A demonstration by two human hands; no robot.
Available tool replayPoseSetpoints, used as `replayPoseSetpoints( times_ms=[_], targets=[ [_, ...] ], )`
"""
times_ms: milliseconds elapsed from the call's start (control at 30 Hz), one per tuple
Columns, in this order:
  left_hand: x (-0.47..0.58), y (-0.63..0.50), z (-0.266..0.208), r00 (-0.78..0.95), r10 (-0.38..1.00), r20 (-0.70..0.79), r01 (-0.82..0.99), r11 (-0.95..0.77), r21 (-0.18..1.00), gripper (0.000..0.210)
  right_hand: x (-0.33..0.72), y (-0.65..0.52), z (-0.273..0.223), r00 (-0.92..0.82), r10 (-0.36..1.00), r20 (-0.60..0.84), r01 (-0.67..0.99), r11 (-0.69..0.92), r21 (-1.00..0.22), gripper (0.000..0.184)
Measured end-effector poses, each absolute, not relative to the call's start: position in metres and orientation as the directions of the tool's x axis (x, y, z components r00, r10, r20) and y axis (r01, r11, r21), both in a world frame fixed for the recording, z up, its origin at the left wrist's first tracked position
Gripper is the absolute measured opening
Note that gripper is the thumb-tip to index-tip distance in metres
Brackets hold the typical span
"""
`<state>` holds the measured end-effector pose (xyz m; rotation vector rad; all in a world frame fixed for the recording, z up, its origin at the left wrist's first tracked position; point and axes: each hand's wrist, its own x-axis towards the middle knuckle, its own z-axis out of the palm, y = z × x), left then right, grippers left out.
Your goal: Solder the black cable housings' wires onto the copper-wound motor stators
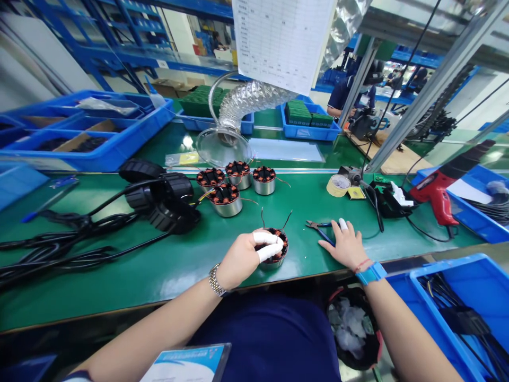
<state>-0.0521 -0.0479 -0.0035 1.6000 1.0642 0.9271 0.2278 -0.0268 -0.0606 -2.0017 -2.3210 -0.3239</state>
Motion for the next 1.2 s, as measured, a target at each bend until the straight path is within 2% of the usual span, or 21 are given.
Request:
replayPoseSetpoints(
  times_ms=[100,167,367,433,500,567,633,733,833,1000,1200],
  targets=[
    [-0.052,-0.049,-0.002,0.325,0.943,0.075,0.206,-0.148,0.967,0.01,0.239,-0.03,-0.08,-0.161,0.969,0.187,0.973,0.124,0.195,0.065],
    [-0.052,-0.05,-0.001,0.325,0.942,0.076,0.213,-0.151,0.965,0.014,0.238,-0.03,-0.081,-0.195,0.951,0.238,0.974,0.159,0.161,0.058],
    [-0.051,-0.053,0.003,0.324,0.94,0.105,0.218,-0.183,0.959,0.018,0.232,-0.029,-0.055,-0.206,0.925,0.32,0.975,0.221,-0.011,0.038],
    [-0.051,-0.054,0.003,0.308,0.943,0.126,0.222,-0.2,0.954,0.012,0.225,-0.038,-0.034,-0.184,0.909,0.373,0.964,0.24,-0.111,0.034],
    [-0.05,-0.055,0.0,0.284,0.946,0.157,0.21,-0.221,0.952,0.007,0.215,-0.052,-0.009,-0.195,0.89,0.412,0.906,0.324,-0.272,0.034],
    [-0.048,-0.056,-0.004,0.262,0.942,0.208,0.176,-0.258,0.95,0.007,0.203,-0.066,0.012,-0.287,0.886,0.364,0.841,0.415,-0.347,0.035],
    [-0.046,-0.057,-0.008,0.23,0.932,0.279,0.143,-0.316,0.938,0.008,0.192,-0.076,0.025,-0.37,0.87,0.326,0.83,0.467,-0.306,0.037],
    [-0.044,-0.058,-0.012,0.197,0.907,0.371,0.142,-0.401,0.905,0.007,0.183,-0.081,0.03,-0.444,0.834,0.327,0.852,0.506,-0.132,0.04],
    [-0.044,-0.058,-0.012,0.209,0.907,0.366,0.161,-0.401,0.902,0.005,0.18,-0.077,0.03,-0.49,0.8,0.346,0.849,0.528,-0.02,0.043],
    [-0.047,-0.057,-0.009,0.24,0.932,0.271,0.145,-0.31,0.939,0.006,0.174,-0.072,0.036,-0.517,0.78,0.353,0.838,0.545,0.023,0.043],
    [-0.047,-0.058,-0.008,0.26,0.935,0.241,0.152,-0.286,0.946,0.006,0.171,-0.072,0.042,-0.531,0.788,0.313,0.835,0.55,0.033,0.04]
  ],
)
